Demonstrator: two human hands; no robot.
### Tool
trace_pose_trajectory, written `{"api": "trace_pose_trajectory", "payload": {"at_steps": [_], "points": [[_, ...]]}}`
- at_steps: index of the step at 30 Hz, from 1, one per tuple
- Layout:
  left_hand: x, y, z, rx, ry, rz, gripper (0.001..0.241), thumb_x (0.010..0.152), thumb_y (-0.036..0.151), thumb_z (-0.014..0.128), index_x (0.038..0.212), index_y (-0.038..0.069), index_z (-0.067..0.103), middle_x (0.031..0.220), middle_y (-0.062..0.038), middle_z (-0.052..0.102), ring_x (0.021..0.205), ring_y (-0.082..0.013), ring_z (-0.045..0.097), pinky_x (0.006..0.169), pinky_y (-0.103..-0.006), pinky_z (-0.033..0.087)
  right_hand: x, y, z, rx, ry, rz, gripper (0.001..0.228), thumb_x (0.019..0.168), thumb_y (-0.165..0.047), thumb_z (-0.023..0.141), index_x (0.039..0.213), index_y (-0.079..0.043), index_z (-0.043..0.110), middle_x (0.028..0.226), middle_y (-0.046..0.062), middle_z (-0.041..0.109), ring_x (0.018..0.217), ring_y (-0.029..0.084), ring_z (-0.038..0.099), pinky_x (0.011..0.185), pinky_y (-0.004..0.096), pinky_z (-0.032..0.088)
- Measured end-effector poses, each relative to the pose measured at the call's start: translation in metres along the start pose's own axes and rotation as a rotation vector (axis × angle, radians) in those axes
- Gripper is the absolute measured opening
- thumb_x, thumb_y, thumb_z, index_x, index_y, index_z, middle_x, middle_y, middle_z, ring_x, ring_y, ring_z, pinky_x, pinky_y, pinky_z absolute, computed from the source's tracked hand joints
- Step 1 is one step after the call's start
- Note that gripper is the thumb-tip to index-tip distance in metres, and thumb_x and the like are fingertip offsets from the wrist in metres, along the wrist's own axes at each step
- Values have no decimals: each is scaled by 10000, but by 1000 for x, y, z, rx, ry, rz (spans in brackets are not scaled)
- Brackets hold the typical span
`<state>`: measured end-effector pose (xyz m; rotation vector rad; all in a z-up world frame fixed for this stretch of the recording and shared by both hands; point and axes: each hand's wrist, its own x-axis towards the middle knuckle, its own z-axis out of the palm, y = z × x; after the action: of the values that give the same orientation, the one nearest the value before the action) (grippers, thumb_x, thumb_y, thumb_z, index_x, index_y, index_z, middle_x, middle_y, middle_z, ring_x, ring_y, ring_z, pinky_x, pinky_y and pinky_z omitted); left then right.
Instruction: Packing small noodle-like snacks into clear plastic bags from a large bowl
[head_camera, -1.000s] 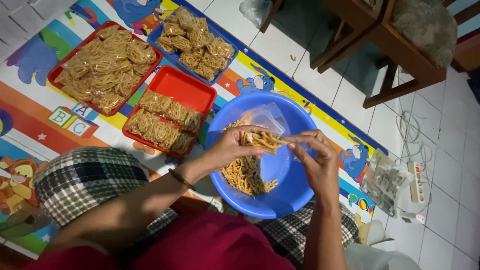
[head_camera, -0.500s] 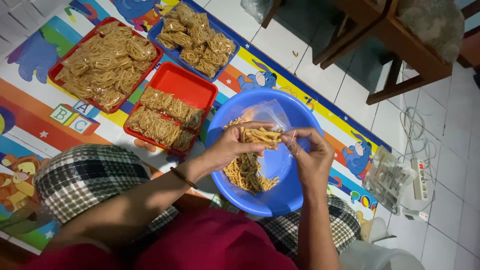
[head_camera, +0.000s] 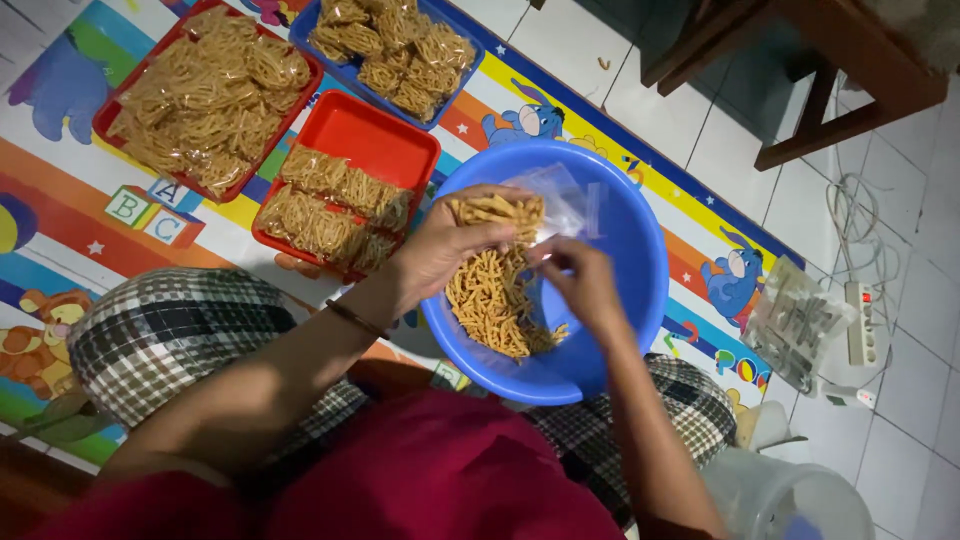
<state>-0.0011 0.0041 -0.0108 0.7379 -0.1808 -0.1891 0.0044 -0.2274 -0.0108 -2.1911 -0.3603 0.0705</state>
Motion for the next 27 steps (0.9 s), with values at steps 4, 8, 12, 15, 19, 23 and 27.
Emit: {"api": "trace_pose_trajectory", "payload": {"at_steps": [4, 8, 12, 15, 19, 23, 27], "points": [[-1, 10, 7, 44, 16, -27, 541, 804, -40, 819, 1315, -38, 640, 1146, -184, 734, 897, -179, 742, 730, -260, 669, 6, 36, 36, -520, -296, 40, 269, 923, -171, 630, 1158, -183, 760, 873, 182, 766, 878, 443, 729, 759, 590, 580], [0, 7, 11, 78, -19, -30, 488, 833, -44, 794, 1300, -38, 651, 1155, -218, 727, 938, -222, 733, 751, -286, 664, 21, 71, 58, -729, -370, -36, 222, 904, -173, 606, 980, -46, 772, 793, 219, 750, 804, 452, 747, 760, 593, 593], [1, 6, 13, 16, 23, -47, 499, 829, -69, 780, 1309, -41, 645, 1153, -197, 737, 945, -207, 742, 750, -273, 668, 20, 51, 53, -664, -391, -46, 327, 956, -274, 535, 949, -29, 751, 844, 220, 761, 866, 467, 730, 794, 615, 564], [-1, 8, 10, 1, 3, -58, 514, 842, -52, 777, 1336, -19, 636, 1176, -188, 731, 967, -209, 739, 765, -285, 670, 6, 36, 35, -532, -325, -29, 272, 902, -282, 684, 1044, -62, 756, 913, 215, 767, 910, 469, 717, 807, 606, 557], [-3, 4, 10, 15, -17, -58, 469, 892, 12, 769, 1338, -27, 630, 1219, -216, 708, 990, -236, 732, 796, -316, 660, -19, -11, 1, -34, 37, 28, 246, 836, -139, 838, 1066, -71, 781, 902, 187, 769, 911, 401, 753, 807, 485, 606], [-5, 4, 13, 18, -23, -78, 456, 886, -2, 769, 1324, -20, 644, 1194, -196, 722, 985, -220, 736, 798, -306, 666, -35, -25, -65, 146, 247, 41, 183, 959, -85, 726, 1131, -22, 737, 1072, 179, 751, 1017, 311, 723, 946, 428, 559], [-6, 0, 16, 60, -20, -96, 466, 869, -15, 774, 1317, -38, 646, 1159, -211, 733, 941, -206, 739, 780, -310, 665, -41, -54, -87, 267, 495, -17, 183, 882, 33, 811, 1019, 43, 690, 981, 160, 696, 862, 189, 658, 794, 305, 575]]}}
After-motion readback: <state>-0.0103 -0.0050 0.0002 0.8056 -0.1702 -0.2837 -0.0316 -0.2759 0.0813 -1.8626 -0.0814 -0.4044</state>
